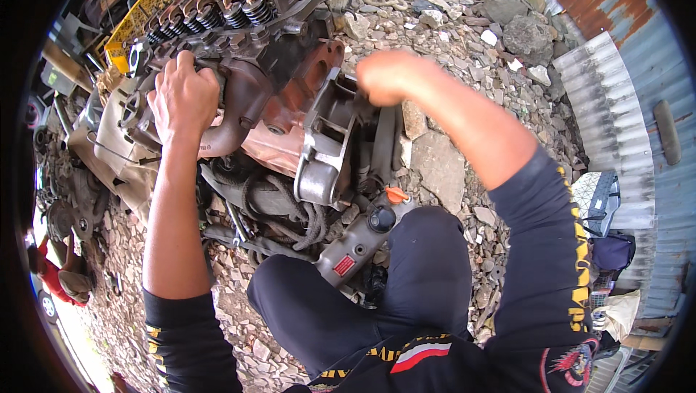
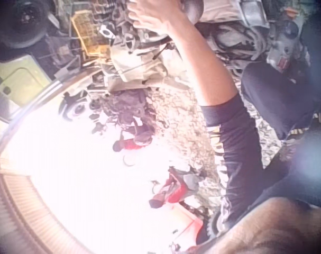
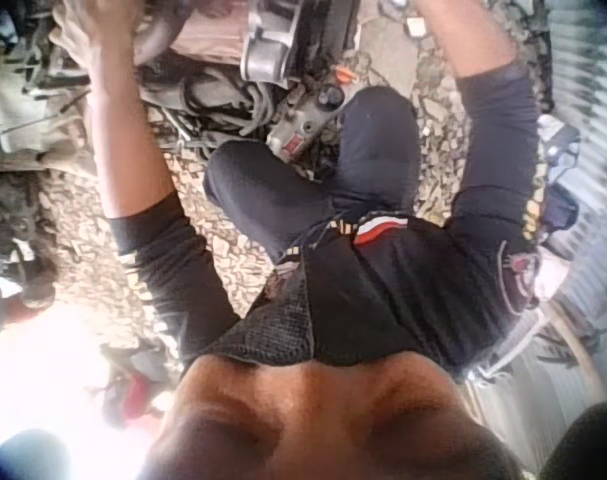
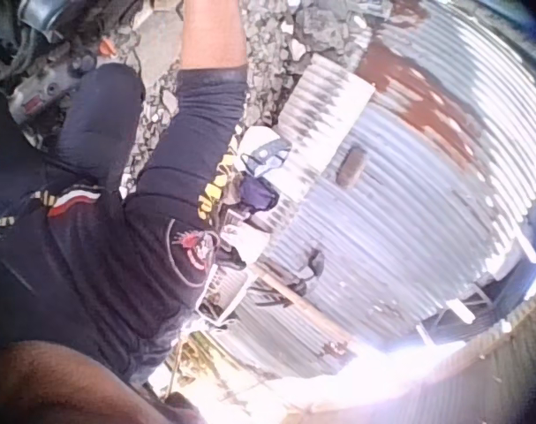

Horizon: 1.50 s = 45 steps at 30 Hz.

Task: The person wipes the exterior of an engine component with a cloth and then pours liquid from a plastic bottle into a circular opening on the flywheel.

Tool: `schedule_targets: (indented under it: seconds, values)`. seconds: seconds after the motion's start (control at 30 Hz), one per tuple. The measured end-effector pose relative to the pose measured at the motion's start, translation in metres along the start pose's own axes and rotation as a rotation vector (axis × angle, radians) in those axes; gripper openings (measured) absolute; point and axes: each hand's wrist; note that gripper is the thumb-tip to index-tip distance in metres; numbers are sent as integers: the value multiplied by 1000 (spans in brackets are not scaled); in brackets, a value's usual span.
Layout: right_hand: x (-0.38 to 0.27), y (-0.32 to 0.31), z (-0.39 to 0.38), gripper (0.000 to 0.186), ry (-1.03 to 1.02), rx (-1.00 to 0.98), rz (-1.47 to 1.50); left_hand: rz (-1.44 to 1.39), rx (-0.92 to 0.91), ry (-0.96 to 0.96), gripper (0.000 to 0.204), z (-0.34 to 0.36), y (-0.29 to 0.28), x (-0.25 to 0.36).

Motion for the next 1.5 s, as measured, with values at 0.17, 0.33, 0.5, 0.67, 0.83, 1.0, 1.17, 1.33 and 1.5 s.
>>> schedule_targets:
  seconds: [0.17,0.33,0.5,0.67,0.83,1.0,1.17,1.33,1.5]
  values:
    - [19,22,14,29,-141,462,266,-9,-14,-4,36,-2,0,5]
    - [-12,66,27,29,13,239,-123,-8,11,7,37,-2,5,7]
    - [-37,47,39,29,102,-19,-299,0,-2,11,38,1,1,3]
    - [-27,19,51,35,219,-222,-385,-27,3,15,38,-1,8,5]
    - [12,-23,19,33,236,-31,-233,13,43,8,36,-3,4,-3]
    - [29,16,1,50,-55,135,286,-1,-7,5,35,-2,1,6]
    - [-14,35,12,63,178,-74,33,-33,41,23,36,-2,8,-1]
    - [5,31,9,54,163,3,87,-44,17,15,36,-2,7,0]
    - [55,49,4,55,64,298,368,-35,42,26,35,-1,5,2]
Point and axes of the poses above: each hand's wrist, its own z-axis towards the middle knuckle, its own y-axis out of the palm, x = y × z, and after that the axes turned 5 degrees about z, right-handed
